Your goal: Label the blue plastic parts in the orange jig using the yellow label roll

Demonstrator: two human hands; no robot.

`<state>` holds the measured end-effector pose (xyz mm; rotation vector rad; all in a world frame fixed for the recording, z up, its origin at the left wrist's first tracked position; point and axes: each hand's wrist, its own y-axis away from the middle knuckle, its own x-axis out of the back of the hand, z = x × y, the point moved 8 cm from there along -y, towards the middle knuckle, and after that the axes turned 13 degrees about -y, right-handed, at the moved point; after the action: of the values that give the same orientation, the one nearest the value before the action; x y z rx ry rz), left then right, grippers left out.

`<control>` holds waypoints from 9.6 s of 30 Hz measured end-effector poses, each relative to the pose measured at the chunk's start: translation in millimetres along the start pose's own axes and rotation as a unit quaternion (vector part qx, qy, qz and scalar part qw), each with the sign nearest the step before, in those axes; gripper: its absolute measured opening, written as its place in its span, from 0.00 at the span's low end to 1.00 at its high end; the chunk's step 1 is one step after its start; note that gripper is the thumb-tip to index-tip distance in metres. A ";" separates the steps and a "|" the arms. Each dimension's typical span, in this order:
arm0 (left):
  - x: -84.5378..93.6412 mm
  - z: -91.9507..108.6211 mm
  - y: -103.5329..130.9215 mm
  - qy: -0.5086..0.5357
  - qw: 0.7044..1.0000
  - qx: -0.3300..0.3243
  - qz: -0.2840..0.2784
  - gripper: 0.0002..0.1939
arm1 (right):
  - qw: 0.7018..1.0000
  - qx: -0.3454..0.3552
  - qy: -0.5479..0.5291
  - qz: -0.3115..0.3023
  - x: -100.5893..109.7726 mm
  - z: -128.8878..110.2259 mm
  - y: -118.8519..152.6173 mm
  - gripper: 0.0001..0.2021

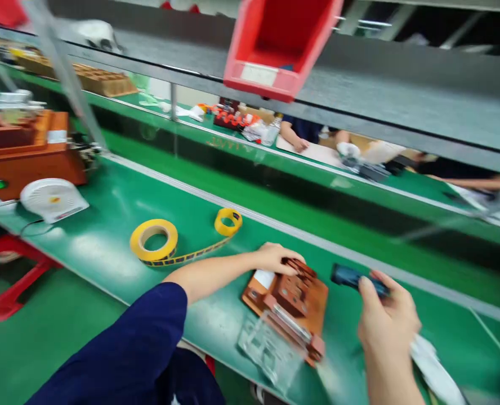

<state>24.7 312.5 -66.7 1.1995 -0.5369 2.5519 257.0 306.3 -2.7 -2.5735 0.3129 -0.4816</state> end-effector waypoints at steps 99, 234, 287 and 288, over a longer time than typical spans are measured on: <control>179.4 -48.9 132.1 0.195 0.921 0.310 0.132 0.27 | 0.796 -0.325 -0.509 0.046 -21.7 5.1 85.9 0.14; 23.8 122.9 216.6 -0.075 0.930 -0.358 0.042 0.14 | 0.947 0.035 -0.016 -0.318 -60.4 -54.4 135.8 0.17; 39.5 103.7 59.4 0.594 0.795 0.119 -0.024 0.19 | 0.787 -0.342 -0.511 -0.056 -69.0 -92.8 134.4 0.21; 39.4 102.9 59.4 0.592 0.797 0.119 -0.023 0.19 | 0.783 -0.348 -0.514 -0.051 -69.5 -94.6 133.5 0.21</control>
<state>46.9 217.6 11.8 -0.4804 0.1304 2.7183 139.4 173.4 -13.5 -3.0652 -0.0836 1.2425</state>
